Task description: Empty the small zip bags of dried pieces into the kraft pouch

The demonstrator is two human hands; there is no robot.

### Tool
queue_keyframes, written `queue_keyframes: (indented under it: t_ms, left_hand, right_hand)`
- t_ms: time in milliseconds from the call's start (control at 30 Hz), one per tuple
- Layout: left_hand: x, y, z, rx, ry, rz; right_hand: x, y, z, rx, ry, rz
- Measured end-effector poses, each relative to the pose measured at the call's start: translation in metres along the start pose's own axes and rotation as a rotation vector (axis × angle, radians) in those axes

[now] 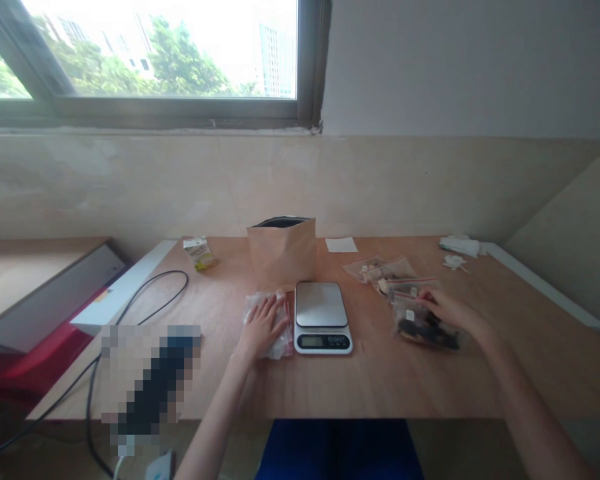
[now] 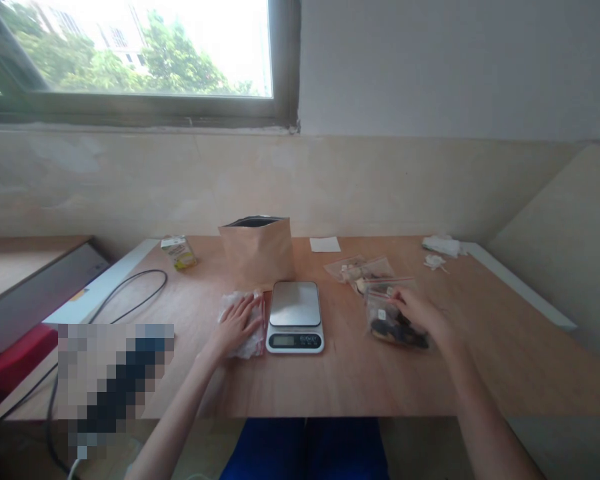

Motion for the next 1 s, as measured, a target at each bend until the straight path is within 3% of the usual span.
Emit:
queue_keyframes:
  t_ms: [100,167,300,367,467,567,767,900,1000]
  left_hand:
    - [0.011,0.007,0.004,0.097,-0.054,0.021]
    - [0.004,0.014,0.006,0.072,-0.105,0.038]
    - [-0.046,0.02,-0.005,-0.135,-0.154,-0.098]
    - [-0.082,0.011,-0.018,-0.104,-0.138,-0.214]
    - [-0.127,-0.007,-0.036,0.058,-0.071,-0.444]
    - [-0.143,-0.015,-0.04,0.077,0.115,-0.663]
    - [-0.128,-0.007,-0.032,-0.047,0.269,-0.764]
    - [-0.123,-0.009,-0.031,0.004,0.333,-0.848]
    - [-0.123,-0.011,-0.03,0.036,0.345,-0.847]
  right_hand:
    - [0.033,0.013,-0.009,0.069,0.022,0.074]
    - [0.062,0.021,-0.013,0.05,0.007,0.092]
    - [0.123,0.018,-0.015,0.007,-0.022,0.166]
    - [0.153,0.008,-0.015,-0.007,0.0,0.236]
    - [0.193,-0.008,-0.017,0.029,0.02,0.394]
    - [0.221,-0.021,-0.024,0.156,0.07,0.608]
    - [0.231,-0.04,-0.034,0.29,0.201,0.781]
    - [0.224,-0.046,-0.034,0.189,0.193,0.62]
    - [0.223,-0.046,-0.034,0.229,0.211,0.511]
Point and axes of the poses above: each hand's wrist, its own z-axis towards the middle knuckle, its own y-axis out of the back of the hand, x = y × z, the point moved 3 cm from there along z, towards the middle knuckle, and after that the axes turned 8 degrees about -x, right-handed, at the moved point
